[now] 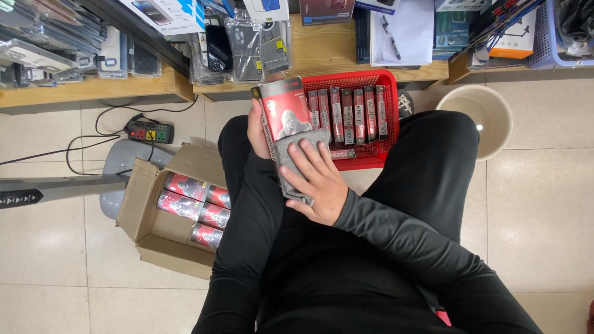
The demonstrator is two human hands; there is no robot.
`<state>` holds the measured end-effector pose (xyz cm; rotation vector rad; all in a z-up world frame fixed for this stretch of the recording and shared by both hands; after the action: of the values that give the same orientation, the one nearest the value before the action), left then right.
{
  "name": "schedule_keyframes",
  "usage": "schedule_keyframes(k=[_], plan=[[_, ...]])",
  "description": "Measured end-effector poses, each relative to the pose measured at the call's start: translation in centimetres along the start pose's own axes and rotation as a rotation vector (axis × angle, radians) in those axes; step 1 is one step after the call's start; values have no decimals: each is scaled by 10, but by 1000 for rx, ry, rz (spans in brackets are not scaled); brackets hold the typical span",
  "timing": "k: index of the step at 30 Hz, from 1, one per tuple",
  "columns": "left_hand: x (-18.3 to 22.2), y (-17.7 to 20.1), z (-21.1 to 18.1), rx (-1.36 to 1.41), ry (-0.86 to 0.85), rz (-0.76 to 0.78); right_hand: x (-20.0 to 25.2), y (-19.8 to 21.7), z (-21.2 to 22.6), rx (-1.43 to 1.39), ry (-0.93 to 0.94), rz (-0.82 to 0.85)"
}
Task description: Cleaning screen protector packaging with a cloth, recording inventory in a notebook, and organizing them into a basket.
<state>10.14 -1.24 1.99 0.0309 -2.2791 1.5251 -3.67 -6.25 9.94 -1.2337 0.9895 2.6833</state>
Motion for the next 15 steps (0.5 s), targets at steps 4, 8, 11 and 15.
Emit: schedule_keyframes(k=[4, 8, 11, 15], plan=[[9, -23, 8, -122, -38, 179, -7, 4, -16, -16, -48, -10], [26, -55, 22, -355, -136, 461, -24, 18, -36, -62, -107, -73], [38, -54, 38, -357, -1, 381, -34, 29, -52, -77, -169, -122], [23, -11, 61, -334, 30, 357, -48, 46, -75, -114, -276, -188]])
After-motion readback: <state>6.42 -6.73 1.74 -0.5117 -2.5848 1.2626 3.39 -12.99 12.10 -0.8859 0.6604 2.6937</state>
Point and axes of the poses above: each hand's wrist, its own x-axis away from the middle knuckle, its own y-axis out of the back of the hand, z = x × y, the point moved 9 cm from there along -x, towards the middle knuckle, and after that the axes turned 11 degrees about -z, right-handed, at the moved point
